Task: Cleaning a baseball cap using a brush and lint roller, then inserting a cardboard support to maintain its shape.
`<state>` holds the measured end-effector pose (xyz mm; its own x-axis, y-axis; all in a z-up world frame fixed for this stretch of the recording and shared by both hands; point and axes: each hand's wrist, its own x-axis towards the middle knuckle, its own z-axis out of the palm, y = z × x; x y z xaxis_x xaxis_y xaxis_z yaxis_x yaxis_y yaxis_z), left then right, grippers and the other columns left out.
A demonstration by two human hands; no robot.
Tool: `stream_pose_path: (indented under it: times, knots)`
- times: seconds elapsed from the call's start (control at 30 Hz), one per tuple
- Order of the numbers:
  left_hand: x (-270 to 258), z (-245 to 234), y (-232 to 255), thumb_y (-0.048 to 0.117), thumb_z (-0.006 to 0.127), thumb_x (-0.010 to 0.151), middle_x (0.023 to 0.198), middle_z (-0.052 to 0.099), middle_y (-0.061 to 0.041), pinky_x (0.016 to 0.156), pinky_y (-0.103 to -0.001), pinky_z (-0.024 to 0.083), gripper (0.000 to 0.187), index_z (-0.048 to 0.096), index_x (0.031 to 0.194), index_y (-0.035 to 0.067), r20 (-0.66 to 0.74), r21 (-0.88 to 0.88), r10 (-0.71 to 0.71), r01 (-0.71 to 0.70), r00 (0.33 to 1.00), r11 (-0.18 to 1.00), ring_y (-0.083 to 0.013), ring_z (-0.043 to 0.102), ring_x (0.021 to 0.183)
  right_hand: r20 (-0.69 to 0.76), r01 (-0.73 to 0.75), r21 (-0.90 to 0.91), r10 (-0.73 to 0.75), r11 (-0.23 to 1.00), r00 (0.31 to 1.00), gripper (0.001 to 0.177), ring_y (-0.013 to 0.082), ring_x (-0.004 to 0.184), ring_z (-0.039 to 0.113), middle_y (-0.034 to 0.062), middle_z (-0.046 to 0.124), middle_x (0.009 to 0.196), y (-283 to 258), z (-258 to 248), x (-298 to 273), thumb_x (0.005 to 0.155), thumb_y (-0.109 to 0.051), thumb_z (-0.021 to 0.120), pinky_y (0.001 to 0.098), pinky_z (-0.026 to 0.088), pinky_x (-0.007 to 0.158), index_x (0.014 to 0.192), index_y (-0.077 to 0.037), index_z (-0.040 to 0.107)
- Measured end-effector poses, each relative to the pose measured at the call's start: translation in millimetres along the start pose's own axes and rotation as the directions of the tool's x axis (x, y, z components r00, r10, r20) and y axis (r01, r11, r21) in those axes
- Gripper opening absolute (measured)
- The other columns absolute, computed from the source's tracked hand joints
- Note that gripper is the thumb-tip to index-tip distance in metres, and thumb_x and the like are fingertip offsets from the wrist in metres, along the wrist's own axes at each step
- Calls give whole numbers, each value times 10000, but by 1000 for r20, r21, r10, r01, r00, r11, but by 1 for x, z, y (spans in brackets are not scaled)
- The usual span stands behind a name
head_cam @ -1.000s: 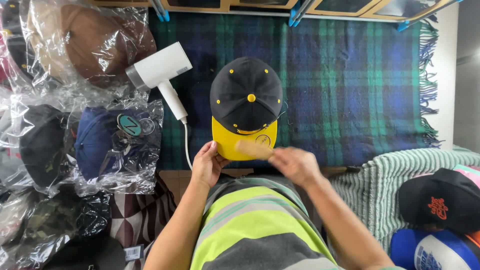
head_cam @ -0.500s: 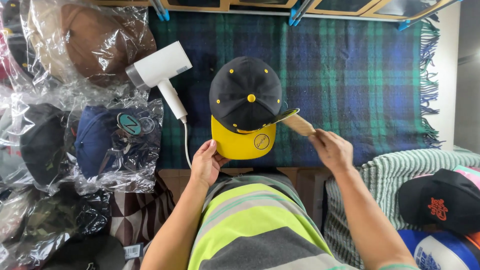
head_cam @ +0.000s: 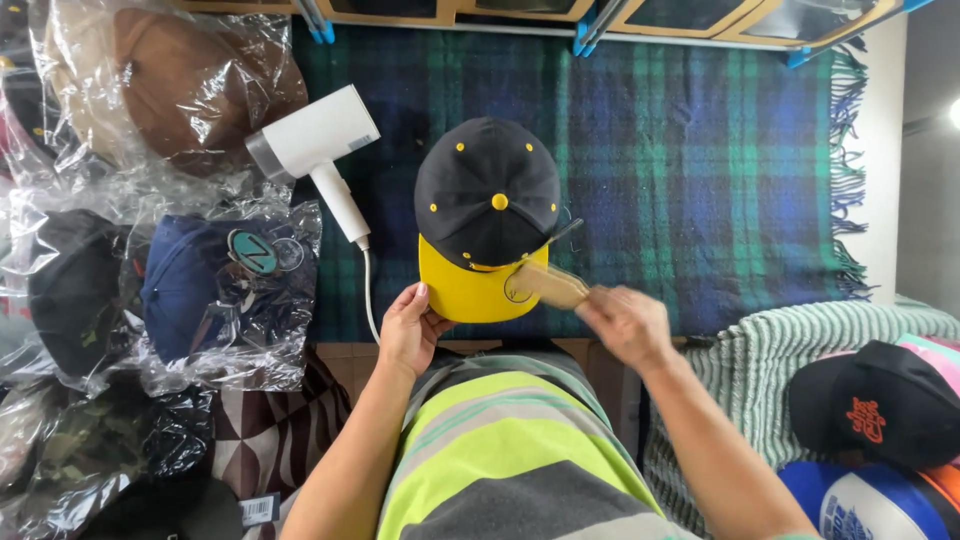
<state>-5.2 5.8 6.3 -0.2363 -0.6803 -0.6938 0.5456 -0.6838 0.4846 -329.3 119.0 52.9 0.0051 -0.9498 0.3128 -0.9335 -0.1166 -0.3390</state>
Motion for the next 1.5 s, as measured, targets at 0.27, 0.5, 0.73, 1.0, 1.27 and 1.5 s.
stream_pose_path:
  times: [0.27, 0.5, 0.73, 1.0, 1.27, 1.5]
  knots:
    - [-1, -2, 1, 216, 621, 1010, 981, 740, -177, 772, -523, 639, 178, 687, 1121, 95, -10, 5, -1, 1, 1000, 1000, -393, 759, 839, -31, -97, -33, 96, 995, 995, 152, 230, 788, 729, 14, 747, 855, 51, 11, -14, 930, -334, 769, 344, 586, 684, 1013, -207, 767]
    - [-25, -31, -9, 238, 566, 1041, 774, 660, -179, 669, -458, 637, 204, 653, 955, 74, -175, 93, -20, 37, 984, 995, -360, 726, 728, 178, -325, 327, 280, 887, 943, 130, 297, 860, 746, 72, 773, 889, 5, -1, -54, 876, -244, 791, 392, 592, 721, 947, -137, 768]
    - [-70, 36, -7, 121, 818, 855, 1049, 761, -203, 906, -516, 578, 418, 709, 1253, 57, 349, 593, -159, -86, 924, 800, -297, 721, 993, 291, -339, 657, 188, 674, 938, 91, 240, 748, 716, 69, 728, 822, -94, 15, -1, 891, -100, 776, 339, 577, 727, 978, -101, 749]
    - [-72, 38, 0, 173, 504, 1061, 980, 707, -182, 839, -373, 610, 478, 431, 1531, 132, 287, 550, 93, -244, 953, 799, -214, 693, 818, 502, -546, 630, 246, 552, 829, 90, 227, 784, 738, 73, 734, 842, -114, 24, 16, 913, -131, 713, 350, 612, 685, 913, -107, 800]
    - [-63, 61, -34, 395, 630, 980, 811, 706, -120, 660, -437, 608, 477, 432, 1369, 203, 438, 894, -35, -440, 898, -83, -307, 744, 717, 804, -615, 569, 526, -546, 278, 407, 343, 949, 670, 179, 659, 1094, -24, 95, 6, 956, -259, 615, 483, 575, 826, 1292, -30, 611]
    - [-58, 12, 42, 510, 675, 923, 859, 754, -147, 727, -492, 598, 438, 579, 1252, 238, 264, 965, 250, -254, 932, -69, -384, 747, 847, 795, -534, 593, 337, -603, 504, 211, 310, 835, 758, 121, 765, 891, -51, 67, 32, 968, -291, 615, 478, 600, 809, 925, -109, 713]
